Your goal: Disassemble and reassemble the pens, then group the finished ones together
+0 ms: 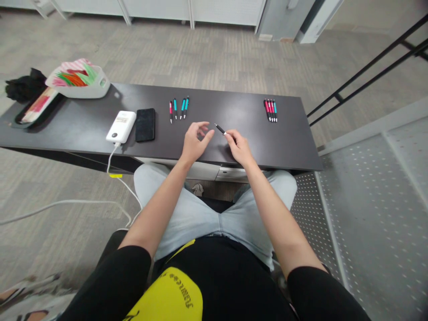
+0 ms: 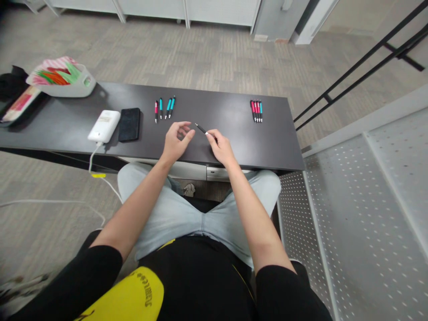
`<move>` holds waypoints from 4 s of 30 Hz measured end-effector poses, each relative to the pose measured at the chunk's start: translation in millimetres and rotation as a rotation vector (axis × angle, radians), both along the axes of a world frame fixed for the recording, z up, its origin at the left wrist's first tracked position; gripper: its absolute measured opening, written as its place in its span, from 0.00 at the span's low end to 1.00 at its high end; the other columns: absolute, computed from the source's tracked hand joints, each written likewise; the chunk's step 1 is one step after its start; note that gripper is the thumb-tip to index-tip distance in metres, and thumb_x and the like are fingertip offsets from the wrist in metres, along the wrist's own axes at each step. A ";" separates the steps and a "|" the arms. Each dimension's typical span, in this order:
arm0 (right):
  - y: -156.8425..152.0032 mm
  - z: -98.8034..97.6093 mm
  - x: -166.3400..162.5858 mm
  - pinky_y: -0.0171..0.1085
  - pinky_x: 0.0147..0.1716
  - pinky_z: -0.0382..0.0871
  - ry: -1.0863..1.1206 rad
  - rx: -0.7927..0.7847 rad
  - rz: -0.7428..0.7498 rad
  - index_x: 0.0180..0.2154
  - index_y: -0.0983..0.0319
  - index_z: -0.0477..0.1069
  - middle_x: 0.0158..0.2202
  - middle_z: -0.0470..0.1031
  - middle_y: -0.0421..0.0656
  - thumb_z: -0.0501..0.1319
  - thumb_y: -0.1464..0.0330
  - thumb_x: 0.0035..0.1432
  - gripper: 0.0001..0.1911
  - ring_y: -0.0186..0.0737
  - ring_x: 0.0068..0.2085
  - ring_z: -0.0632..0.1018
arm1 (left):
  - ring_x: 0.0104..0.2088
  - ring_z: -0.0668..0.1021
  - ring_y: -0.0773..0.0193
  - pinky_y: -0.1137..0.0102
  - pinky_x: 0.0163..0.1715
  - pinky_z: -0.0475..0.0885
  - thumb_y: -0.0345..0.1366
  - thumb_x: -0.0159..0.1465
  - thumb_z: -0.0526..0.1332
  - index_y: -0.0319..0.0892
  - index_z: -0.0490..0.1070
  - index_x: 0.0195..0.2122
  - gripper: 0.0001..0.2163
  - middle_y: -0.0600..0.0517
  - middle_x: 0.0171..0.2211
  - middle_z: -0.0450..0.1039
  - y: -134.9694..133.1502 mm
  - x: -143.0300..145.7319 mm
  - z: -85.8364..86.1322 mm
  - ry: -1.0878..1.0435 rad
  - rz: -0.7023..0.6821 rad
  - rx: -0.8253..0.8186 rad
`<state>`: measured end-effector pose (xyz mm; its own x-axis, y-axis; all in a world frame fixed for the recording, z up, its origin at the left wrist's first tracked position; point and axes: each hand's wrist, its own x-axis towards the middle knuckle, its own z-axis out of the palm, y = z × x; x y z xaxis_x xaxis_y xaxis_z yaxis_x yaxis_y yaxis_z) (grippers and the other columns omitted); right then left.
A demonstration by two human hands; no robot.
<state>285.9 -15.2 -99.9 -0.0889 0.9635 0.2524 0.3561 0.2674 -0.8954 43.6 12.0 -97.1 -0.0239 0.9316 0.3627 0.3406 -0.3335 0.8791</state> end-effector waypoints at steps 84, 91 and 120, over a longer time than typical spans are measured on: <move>-10.5 12.1 -3.5 0.58 0.66 0.77 -0.451 0.034 0.059 0.59 0.52 0.84 0.59 0.93 0.53 0.63 0.48 0.91 0.18 0.65 0.59 0.86 | 0.28 0.69 0.59 0.61 0.34 0.66 0.75 0.75 0.77 0.51 0.76 0.26 0.35 0.54 0.23 0.71 -13.0 -1.4 6.7 -0.071 -0.156 -0.113; -11.9 9.5 -5.3 0.62 0.66 0.76 -0.441 0.092 -0.089 0.55 0.51 0.89 0.54 0.90 0.55 0.56 0.40 0.93 0.30 0.68 0.59 0.82 | 0.28 0.71 0.59 0.62 0.34 0.69 0.69 0.78 0.79 0.50 0.77 0.31 0.31 0.56 0.25 0.72 -13.5 -3.1 6.7 -0.130 -0.058 -0.132; -16.2 14.9 -6.7 0.59 0.68 0.70 -0.457 0.018 -0.368 0.54 0.51 0.87 0.54 0.87 0.50 0.66 0.54 0.92 0.13 0.65 0.63 0.81 | 0.31 0.76 0.61 0.65 0.40 0.74 0.28 0.76 0.76 0.48 0.83 0.42 0.08 0.57 0.32 0.77 -13.7 -4.2 4.4 -0.030 0.136 -0.071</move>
<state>279.2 -31.4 -85.0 0.1470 0.9474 0.2842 0.7771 0.0671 -0.6258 39.4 -1.6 -92.7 -0.1614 0.9424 0.2931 0.3519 -0.2225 0.9092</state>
